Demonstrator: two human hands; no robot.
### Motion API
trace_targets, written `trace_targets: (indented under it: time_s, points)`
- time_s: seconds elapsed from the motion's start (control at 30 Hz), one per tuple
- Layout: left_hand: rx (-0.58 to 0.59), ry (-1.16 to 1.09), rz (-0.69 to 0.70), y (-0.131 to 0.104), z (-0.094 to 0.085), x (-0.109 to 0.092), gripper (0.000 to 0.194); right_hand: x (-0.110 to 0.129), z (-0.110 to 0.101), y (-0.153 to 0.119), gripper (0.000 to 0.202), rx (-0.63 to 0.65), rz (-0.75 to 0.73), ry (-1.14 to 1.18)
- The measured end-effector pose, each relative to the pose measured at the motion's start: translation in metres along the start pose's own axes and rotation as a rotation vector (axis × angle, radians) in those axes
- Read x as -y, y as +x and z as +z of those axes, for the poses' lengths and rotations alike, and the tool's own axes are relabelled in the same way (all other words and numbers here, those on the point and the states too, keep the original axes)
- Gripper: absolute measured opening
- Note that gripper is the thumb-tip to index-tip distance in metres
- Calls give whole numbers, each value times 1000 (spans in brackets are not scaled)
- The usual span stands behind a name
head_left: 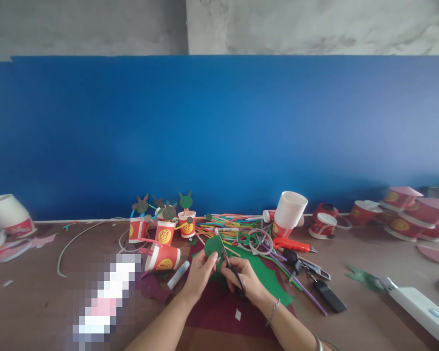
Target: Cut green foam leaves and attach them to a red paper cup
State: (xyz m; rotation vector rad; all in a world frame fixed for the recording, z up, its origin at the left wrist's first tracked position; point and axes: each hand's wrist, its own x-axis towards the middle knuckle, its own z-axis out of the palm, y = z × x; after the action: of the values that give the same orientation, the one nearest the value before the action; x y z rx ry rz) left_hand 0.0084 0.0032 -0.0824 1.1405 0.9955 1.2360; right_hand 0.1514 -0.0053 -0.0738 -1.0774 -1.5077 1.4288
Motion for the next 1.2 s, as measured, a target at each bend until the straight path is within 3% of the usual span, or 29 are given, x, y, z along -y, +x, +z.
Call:
trace_targets:
  time_s: [1.2]
  points:
    - [-66,-41,-5,3,-4,7,34,1,1,1,26,-34,20,-36]
